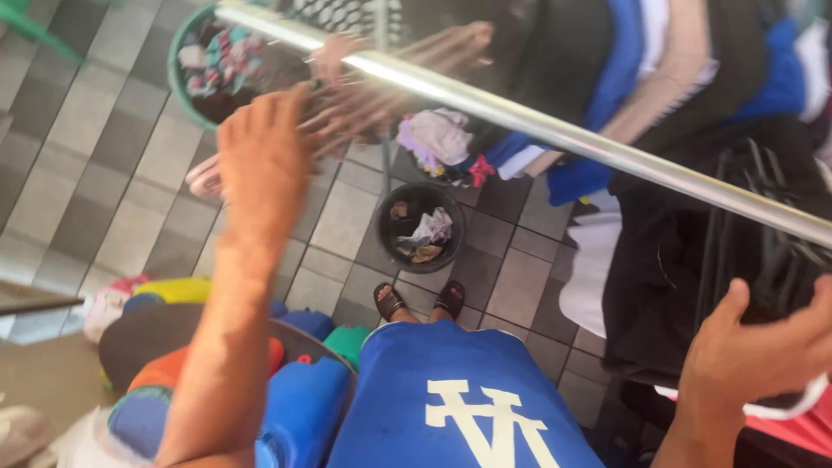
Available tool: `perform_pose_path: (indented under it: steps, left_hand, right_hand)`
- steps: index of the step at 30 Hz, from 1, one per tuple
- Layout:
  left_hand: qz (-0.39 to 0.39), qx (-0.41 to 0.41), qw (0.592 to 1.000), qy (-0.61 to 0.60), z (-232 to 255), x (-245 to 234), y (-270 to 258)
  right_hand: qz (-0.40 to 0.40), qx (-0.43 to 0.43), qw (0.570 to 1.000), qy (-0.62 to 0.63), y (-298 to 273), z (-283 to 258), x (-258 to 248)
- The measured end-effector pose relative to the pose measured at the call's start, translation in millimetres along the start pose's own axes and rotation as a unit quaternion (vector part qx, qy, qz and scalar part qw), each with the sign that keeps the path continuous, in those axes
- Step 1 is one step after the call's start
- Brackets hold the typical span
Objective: The recorder takes laundry items from a bucket and hangs them on a clothes rack using hangers.
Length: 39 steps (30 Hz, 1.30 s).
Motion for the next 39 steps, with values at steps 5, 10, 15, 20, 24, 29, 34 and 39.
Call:
perform_pose_path:
  steps: [5,10,15,20,24,29,34,39]
  left_hand:
    - [0.080,-0.003,0.992,0.100,15.6,-13.5,-30.6]
    - [0.254,-0.005,0.967,-0.031,36.5,-9.9,-88.6]
    - [0.285,-0.241,0.925,-0.072,34.1,83.3,-188.9]
    - [0.221,-0.482,0.833,-0.160,32.2,218.3,-293.3]
    - [0.211,-0.574,0.756,-0.234,44.4,280.2,-344.4]
    - [0.166,-0.606,0.704,-0.332,55.2,322.5,-378.5]
    - [0.155,-0.662,0.631,-0.373,65.4,350.4,-409.0]
    - [0.172,-0.661,0.626,-0.377,61.0,373.2,-433.0]
  right_hand:
    - [0.029,-0.129,0.985,0.108,-29.7,-107.5,18.5]
    - [-0.353,-0.051,0.860,0.365,-99.0,-206.3,184.4]
    - [-0.620,-0.131,0.757,0.158,-277.7,-133.9,479.1]
    - [-0.726,-0.261,0.623,-0.133,-376.8,-121.6,573.2]
    - [-0.751,-0.274,0.599,-0.037,-481.6,-91.6,696.3]
    - [-0.789,-0.272,0.550,-0.030,-565.3,-70.4,708.5]
    - [-0.816,-0.279,0.507,0.000,-590.8,-104.2,643.0]
    - [-0.751,-0.231,0.612,0.090,-580.4,-57.0,803.4]
Point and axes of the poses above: each hand's wrist, its own y-axis towards the middle knuckle, its own x-axis out of the palm, z = x × y, the point moved 6 cm from there along y, towards the middle knuckle, and after that the axes turned 12 degrees about x, right-handed, at the moved point
